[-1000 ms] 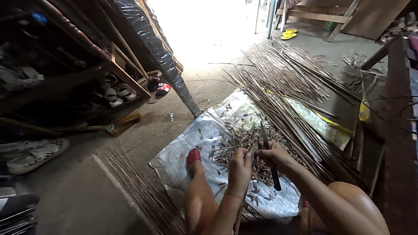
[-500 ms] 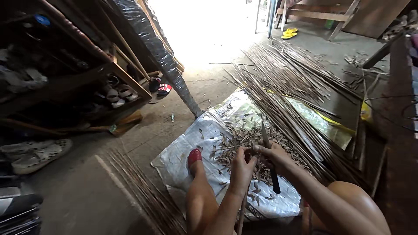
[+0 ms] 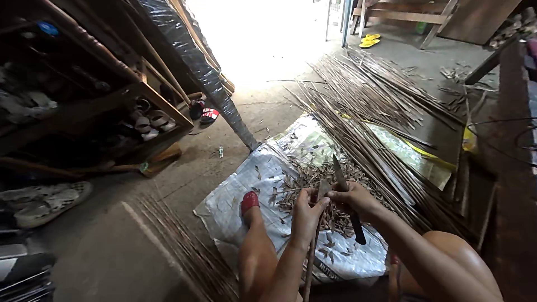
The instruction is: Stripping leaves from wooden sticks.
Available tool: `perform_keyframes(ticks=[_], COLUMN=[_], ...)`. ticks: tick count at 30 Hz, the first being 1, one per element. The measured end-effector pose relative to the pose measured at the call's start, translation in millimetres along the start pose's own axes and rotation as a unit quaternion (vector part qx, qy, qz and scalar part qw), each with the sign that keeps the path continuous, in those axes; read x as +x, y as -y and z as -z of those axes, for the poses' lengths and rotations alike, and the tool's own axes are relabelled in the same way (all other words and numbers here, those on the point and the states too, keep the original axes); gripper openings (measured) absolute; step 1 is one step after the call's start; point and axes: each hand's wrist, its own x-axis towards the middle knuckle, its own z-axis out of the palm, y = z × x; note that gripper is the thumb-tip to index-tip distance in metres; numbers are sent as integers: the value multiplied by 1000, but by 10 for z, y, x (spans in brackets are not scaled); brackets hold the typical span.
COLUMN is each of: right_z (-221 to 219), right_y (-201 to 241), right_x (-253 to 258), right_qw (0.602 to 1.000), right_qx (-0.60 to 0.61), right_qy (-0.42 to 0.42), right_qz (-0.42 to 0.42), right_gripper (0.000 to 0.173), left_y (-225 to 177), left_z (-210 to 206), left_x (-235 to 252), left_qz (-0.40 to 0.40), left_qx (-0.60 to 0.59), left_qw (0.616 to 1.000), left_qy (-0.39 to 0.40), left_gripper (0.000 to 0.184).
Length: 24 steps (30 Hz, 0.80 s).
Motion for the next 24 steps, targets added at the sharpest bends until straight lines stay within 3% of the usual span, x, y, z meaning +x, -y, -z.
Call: perform_keyframes(ticks=[6,11,15,24], right_z=[18,-35,-111,-167], right_y=[-8,-59,-164,-207], right_x=[-15,-21,-35,-29], right_qw=[1000,996,997,993], right_qx=[-15,-49,-12,36], right_qy=[14,30,64,80], right_qz=[23,71,46,77], right_gripper=[9,18,42,26], left_y=[-60,-78,-82,-97], left_z=[43,45,62,58], left_x=[12,29,58,74], left_qz=[98,81,61,59], left_qx=[-68,-48,-7,-21], left_qw=[991,995,998,998], left_qy=[61,26,-11,-6], left_gripper=[17,12,14,13])
